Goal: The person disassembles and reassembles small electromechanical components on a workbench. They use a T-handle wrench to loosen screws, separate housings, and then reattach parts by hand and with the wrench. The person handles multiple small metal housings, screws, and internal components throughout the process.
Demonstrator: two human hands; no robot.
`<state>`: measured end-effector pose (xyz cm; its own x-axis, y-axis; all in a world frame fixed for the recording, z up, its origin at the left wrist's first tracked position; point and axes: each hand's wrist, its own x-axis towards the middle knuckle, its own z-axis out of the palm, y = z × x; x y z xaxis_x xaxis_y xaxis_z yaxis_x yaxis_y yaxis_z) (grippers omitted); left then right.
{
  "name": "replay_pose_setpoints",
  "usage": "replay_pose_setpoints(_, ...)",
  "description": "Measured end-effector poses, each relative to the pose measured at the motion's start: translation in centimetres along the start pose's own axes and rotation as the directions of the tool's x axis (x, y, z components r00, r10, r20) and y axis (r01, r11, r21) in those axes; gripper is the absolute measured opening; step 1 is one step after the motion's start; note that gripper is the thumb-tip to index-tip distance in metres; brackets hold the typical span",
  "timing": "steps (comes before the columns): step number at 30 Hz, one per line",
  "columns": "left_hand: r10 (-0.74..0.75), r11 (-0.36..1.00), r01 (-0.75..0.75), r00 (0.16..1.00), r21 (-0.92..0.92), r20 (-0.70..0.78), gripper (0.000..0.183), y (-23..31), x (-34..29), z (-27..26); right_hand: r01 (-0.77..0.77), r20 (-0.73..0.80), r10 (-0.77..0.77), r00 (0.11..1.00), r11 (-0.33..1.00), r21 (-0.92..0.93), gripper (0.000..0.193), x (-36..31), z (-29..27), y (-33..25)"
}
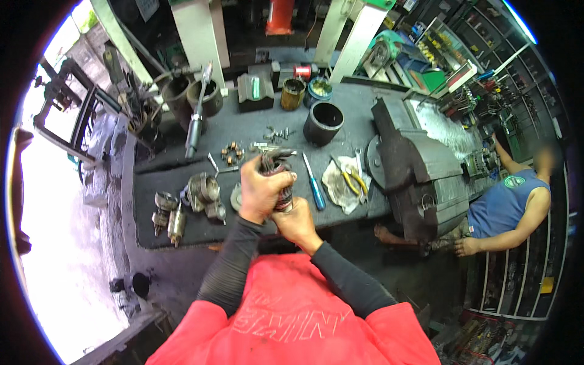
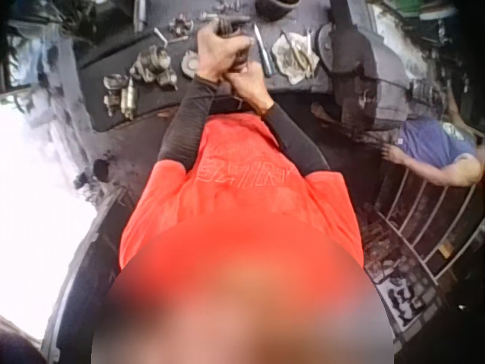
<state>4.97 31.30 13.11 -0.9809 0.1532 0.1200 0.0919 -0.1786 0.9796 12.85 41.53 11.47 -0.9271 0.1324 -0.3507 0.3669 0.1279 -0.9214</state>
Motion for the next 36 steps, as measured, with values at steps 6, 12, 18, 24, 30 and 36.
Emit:
replay_pose_setpoints(6,-0.203,0.938,0.219,0.975,-0.268,0.086,0.042,-0.2,0.4,-0.5,-0.017,0.042,0.021,0.999,0.995,-0.096,0.019,0.5,-1.0,0.8)
replay_pose_setpoints(12,-0.092,0.969,0.127,0.981,-0.210,0.169,0.049,-1.0,0.3,-1.2,-0.125,0.272,0.044,0.961,0.949,0.290,0.010,-0.5,-0.7,1.0)
replay_pose_setpoints(18,-0.194,0.980,0.190,0.978,-0.059,-0.071,0.034,-0.4,1.6,0.6,0.127,-0.107,-0.244,0.964,0.773,-0.622,0.028,1.7,-1.2,-0.4)
replay_pose_setpoints(24,-0.133,0.794,0.307,0.930,-0.525,0.344,0.052,0.6,1.0,-0.8,-0.305,0.416,0.125,0.901,0.863,0.402,0.015,-1.7,-1.9,-0.2)
replay_pose_setpoints(30,-0.140,0.988,0.132,0.984,-0.081,-0.107,0.030,0.3,1.8,1.7,0.205,-0.188,-0.473,0.861,0.660,-0.722,0.020,1.6,-1.4,-1.3)
replay_pose_setpoints(36,0.012,0.532,0.390,0.884,-0.751,0.468,0.043,0.5,0.2,-0.6,-0.389,0.558,0.051,0.828,0.770,0.506,0.019,-1.9,-2.1,-0.1)
